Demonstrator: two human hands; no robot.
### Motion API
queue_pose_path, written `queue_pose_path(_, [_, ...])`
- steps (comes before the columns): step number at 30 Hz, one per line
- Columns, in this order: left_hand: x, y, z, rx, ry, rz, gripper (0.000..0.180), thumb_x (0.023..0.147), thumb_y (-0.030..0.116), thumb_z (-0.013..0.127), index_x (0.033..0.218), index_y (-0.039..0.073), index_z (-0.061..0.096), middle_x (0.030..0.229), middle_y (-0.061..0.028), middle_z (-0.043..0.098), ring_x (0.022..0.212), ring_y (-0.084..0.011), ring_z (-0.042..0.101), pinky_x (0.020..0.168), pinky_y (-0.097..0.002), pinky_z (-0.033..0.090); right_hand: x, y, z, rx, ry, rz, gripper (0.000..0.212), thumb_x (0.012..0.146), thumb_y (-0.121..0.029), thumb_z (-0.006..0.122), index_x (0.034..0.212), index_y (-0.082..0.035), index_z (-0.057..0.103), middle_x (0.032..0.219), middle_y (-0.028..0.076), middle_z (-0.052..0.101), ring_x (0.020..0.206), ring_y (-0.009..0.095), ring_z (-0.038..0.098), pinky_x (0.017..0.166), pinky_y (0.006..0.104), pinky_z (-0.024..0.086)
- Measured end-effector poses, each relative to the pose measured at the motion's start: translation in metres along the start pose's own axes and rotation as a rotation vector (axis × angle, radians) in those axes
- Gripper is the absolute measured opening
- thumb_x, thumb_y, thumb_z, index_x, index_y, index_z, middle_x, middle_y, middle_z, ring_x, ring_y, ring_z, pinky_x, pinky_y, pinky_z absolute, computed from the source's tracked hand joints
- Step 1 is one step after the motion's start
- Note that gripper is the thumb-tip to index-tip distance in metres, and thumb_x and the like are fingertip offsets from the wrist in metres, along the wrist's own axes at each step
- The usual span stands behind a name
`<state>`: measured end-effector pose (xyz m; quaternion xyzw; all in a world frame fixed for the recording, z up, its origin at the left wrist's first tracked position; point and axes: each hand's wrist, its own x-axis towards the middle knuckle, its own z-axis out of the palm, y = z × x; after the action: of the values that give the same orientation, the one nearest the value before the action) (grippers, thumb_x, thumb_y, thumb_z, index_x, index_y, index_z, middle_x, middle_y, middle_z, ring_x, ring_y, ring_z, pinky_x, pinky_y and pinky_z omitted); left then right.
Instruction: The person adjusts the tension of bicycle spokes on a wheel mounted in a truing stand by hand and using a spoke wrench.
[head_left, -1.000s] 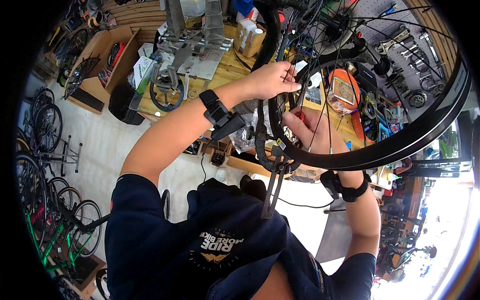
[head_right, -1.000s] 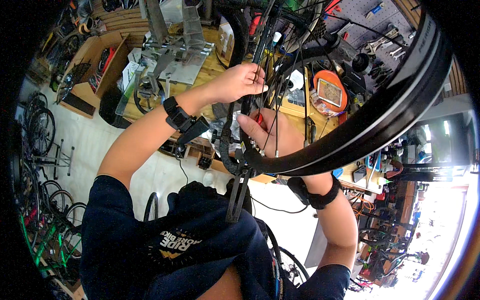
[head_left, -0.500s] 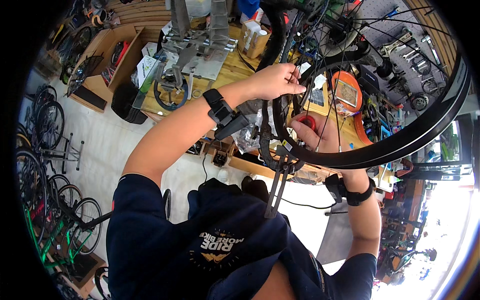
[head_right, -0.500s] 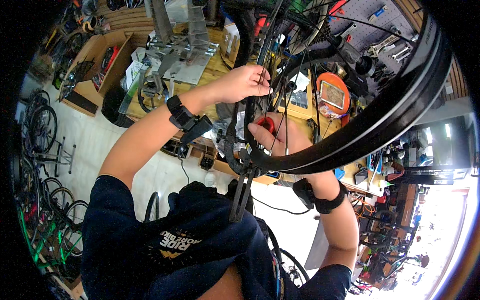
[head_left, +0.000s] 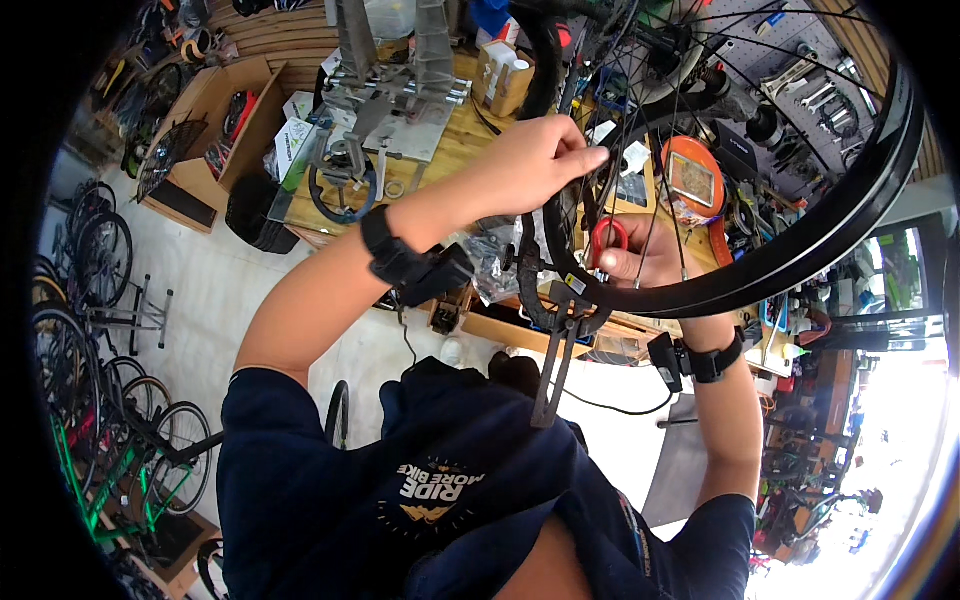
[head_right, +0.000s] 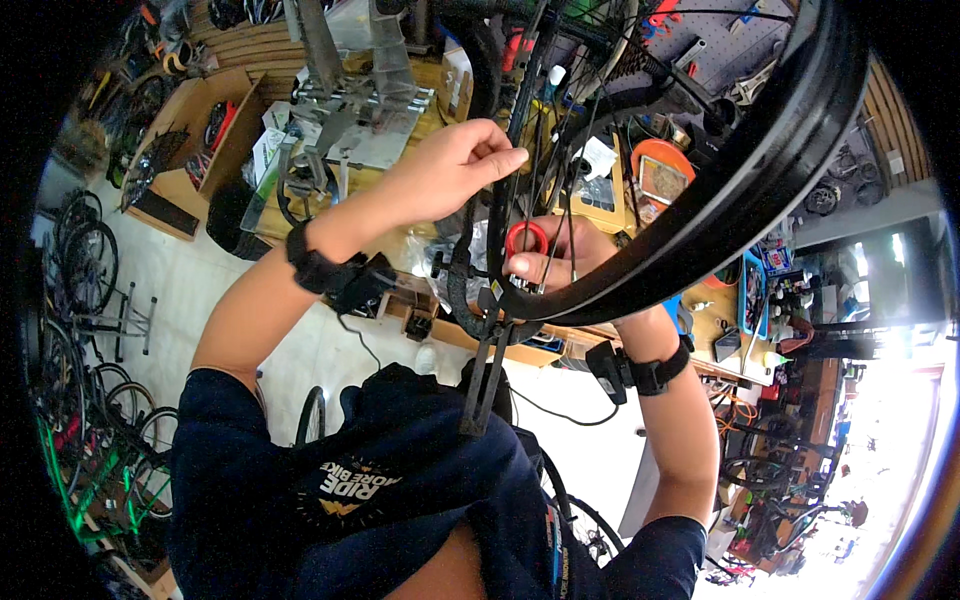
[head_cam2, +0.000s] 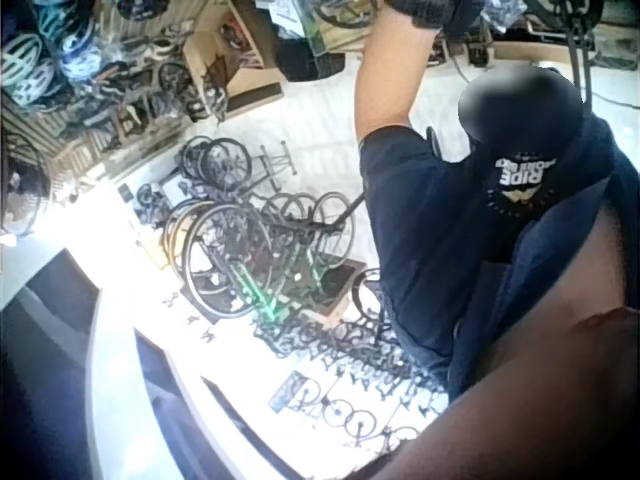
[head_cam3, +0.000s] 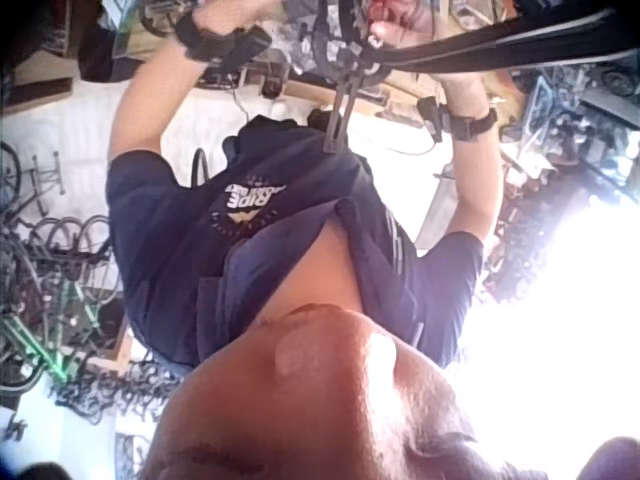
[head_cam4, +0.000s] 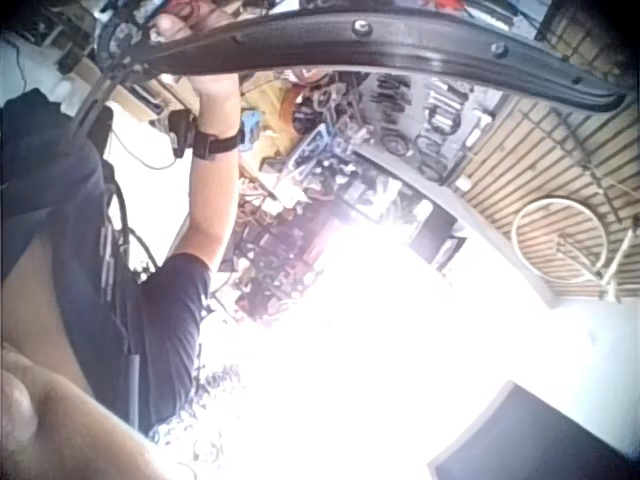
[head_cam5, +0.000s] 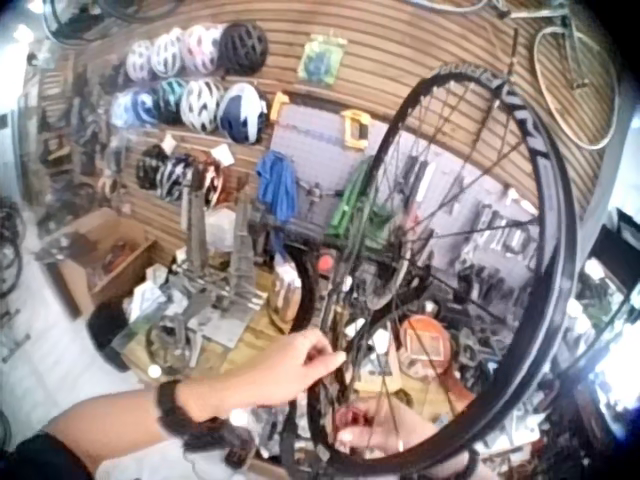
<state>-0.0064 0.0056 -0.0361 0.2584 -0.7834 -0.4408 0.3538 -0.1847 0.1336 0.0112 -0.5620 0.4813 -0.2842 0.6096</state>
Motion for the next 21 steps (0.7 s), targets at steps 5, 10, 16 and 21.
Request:
queue_pose_path(5, [-0.015,0.058,-0.008,-0.026,-0.369,-0.134,0.037,0.095,0.039,0.063,0.088,0.003,0.068,0.070,0.0006,0.061,0.065,-0.0070,0.052,0.058,-0.0245,0.041,-0.007,-0.005,0.013,-0.171,0.109,-0.140,0.027,0.093,-0.027,0.068,0.099,-0.002,0.057,0.081,-0.003,0.056,0.073,0.008,0.050,0.068,0.0253,0.045])
queue_pose_path(10, [-0.015,0.045,0.012,-0.315,-0.381,-0.092,0.029,0.086,0.019,0.073,0.094,-0.005,0.058,0.070,-0.0049,0.066,0.058,-0.0085,0.058,0.053,-0.0249,0.042,-0.019,0.001,-0.008,-0.326,0.002,-0.015,0.034,0.092,-0.024,0.068,0.117,-0.002,0.061,0.096,0.004,0.065,0.088,0.010,0.057,0.078,0.0264,0.047])
queue_pose_path(16, [-0.016,0.062,0.027,0.007,-0.243,-0.158,0.020,0.078,0.006,0.068,0.091,-0.005,0.060,0.068,-0.0106,0.066,0.061,-0.0144,0.064,0.054,-0.0279,0.046,-0.006,0.058,-0.061,-0.356,0.170,-0.195,0.040,0.091,-0.019,0.068,0.123,0.002,0.056,0.105,0.007,0.064,0.092,0.012,0.060,0.082,0.0257,0.048])
queue_pose_path(21, [-0.023,0.042,0.021,-0.309,-0.355,-0.222,0.022,0.087,0.018,0.071,0.095,-0.001,0.062,0.078,-0.0029,0.067,0.066,-0.0096,0.060,0.059,-0.0237,0.046,0.024,0.069,-0.033,-0.363,0.235,-0.340,0.071,0.088,-0.024,0.071,0.142,0.004,0.033,0.128,0.013,0.053,0.117,0.017,0.053,0.095,0.0302,0.046])
